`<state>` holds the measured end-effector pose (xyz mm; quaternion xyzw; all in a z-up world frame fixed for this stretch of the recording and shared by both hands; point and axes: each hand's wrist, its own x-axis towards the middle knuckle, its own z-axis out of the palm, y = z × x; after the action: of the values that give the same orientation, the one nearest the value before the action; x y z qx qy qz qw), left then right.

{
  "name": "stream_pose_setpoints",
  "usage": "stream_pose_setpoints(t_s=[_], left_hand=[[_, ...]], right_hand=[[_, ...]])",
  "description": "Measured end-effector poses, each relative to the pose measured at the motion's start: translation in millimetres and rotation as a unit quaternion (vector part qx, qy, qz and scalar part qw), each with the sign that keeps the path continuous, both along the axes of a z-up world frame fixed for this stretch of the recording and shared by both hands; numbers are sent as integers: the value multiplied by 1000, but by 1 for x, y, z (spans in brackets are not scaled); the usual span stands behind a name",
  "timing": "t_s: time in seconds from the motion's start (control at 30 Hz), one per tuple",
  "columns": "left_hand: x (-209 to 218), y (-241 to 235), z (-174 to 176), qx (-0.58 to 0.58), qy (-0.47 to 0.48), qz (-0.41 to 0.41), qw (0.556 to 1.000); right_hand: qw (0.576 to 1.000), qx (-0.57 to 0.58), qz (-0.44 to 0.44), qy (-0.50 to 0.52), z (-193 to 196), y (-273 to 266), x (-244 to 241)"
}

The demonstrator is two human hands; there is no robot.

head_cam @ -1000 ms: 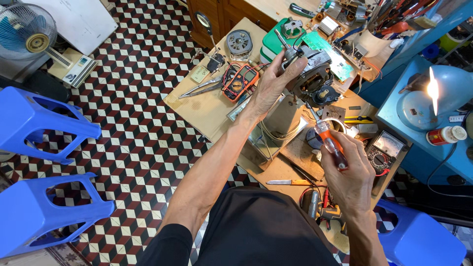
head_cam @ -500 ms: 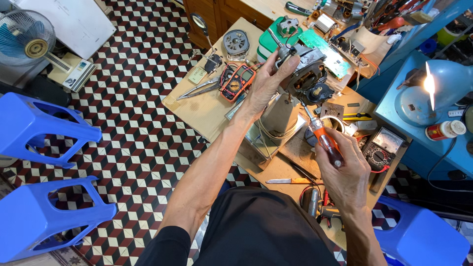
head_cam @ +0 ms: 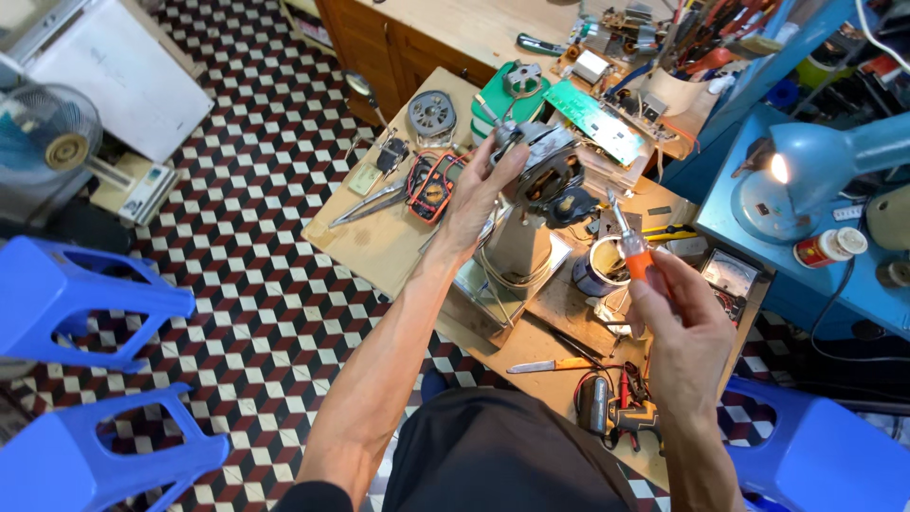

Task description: The person uses a cordless drill to rotate the shaft of a disassembled motor or fan component, then switches to a screwdriver to adjust internal parts. The person repeatedly rotates the component by hand and with tools while working at a cluttered workbench.

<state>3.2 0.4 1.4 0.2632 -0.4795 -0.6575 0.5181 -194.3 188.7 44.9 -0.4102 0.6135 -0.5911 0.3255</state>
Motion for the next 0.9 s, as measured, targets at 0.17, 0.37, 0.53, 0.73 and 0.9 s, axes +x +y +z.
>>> stream_pose_setpoints(t_s=[0.17,0.37,0.53,0.73,0.9], left_hand=[[6,3,2,14,-18,2,1000],[14,6,3,43,-10,-17,999],[18,7,1,85,-34,6,996],[19,7,4,69,-37,-6,997],[21,8,1,83,-32,-6,996]], right_hand=[[990,-5,6,-143,-4,-21,-8],[977,14,8,-212,-17,-30,-6],[967,35,19,-250,-27,-33,-5],[969,60,32,-238,-31,-32,-3],[972,64,45,-223,-27,-33,-3]])
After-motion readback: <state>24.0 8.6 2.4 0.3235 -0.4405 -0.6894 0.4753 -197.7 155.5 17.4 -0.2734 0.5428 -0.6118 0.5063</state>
